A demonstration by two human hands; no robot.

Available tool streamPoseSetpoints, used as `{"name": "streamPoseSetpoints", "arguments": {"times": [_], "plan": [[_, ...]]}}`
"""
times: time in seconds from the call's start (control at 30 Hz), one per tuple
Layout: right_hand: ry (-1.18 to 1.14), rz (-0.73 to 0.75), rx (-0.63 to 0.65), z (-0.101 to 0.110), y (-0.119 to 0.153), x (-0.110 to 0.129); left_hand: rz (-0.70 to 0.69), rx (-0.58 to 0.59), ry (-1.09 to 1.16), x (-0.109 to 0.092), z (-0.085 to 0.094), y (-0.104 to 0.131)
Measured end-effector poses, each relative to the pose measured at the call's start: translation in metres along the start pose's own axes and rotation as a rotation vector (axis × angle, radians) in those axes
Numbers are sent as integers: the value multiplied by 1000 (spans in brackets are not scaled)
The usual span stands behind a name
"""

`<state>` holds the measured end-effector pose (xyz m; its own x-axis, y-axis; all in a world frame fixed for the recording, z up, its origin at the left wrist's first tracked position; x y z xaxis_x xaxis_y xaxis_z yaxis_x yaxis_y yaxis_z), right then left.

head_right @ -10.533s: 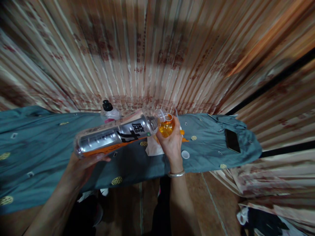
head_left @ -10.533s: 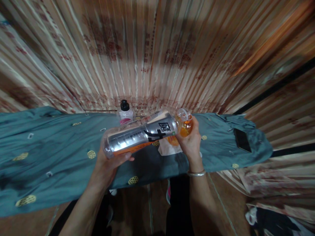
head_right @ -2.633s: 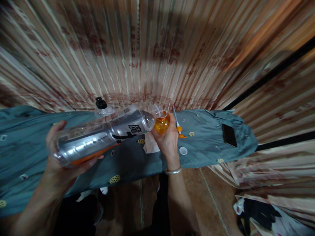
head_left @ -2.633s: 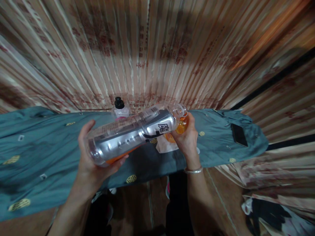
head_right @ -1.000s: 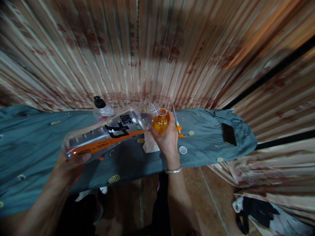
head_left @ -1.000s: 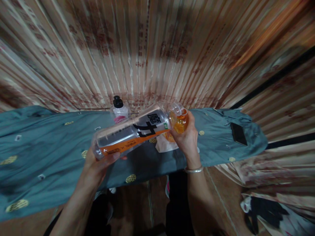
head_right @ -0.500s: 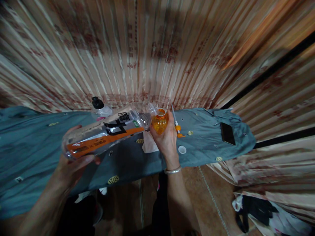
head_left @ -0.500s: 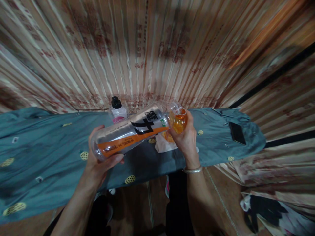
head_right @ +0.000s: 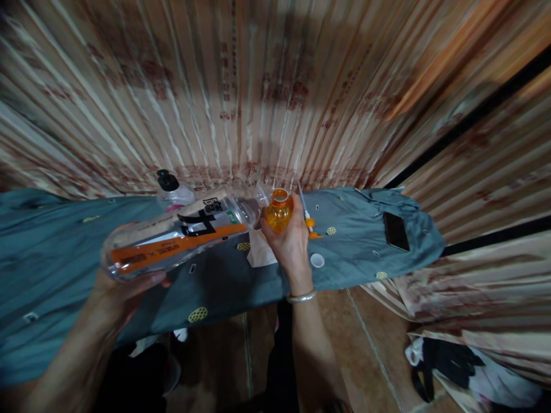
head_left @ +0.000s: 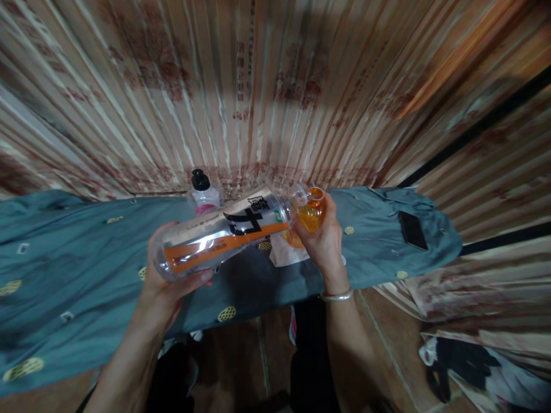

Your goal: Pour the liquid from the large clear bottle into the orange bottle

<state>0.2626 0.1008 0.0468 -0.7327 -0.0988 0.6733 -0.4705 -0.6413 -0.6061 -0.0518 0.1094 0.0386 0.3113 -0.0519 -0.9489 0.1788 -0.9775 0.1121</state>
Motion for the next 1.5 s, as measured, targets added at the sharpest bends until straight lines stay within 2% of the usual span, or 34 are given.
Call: {"name": "streamPoseSetpoints", "arguments": {"times": [0.2, 0.3, 0.6, 1.03, 1.5], "plan": [[10, 6, 2, -1, 2, 0, 149, -40, 68, 6, -15, 8], [10, 9, -6, -2, 3, 0, 174, -34, 72, 8, -18, 8], [2, 15, -14, -1, 1, -1, 188, -63, 51, 8, -14, 5], [-3, 43, -11, -2, 3, -1, 190, -23, 62, 16, -13, 5], [-20, 53, 19, -1, 2, 1, 142, -42, 58, 1, -17, 6]]}}
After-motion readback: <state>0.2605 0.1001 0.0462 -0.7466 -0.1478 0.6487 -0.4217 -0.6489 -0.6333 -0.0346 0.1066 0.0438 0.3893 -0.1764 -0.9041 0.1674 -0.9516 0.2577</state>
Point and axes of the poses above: each hand's wrist, its own y-axis away from the middle knuckle, its own z-axis out of the back of the hand, x = y × z, the point moved 4 cm from there along -y, towards the middle knuckle, and after that the axes turned 9 degrees about -x, right-handed, at the moved point
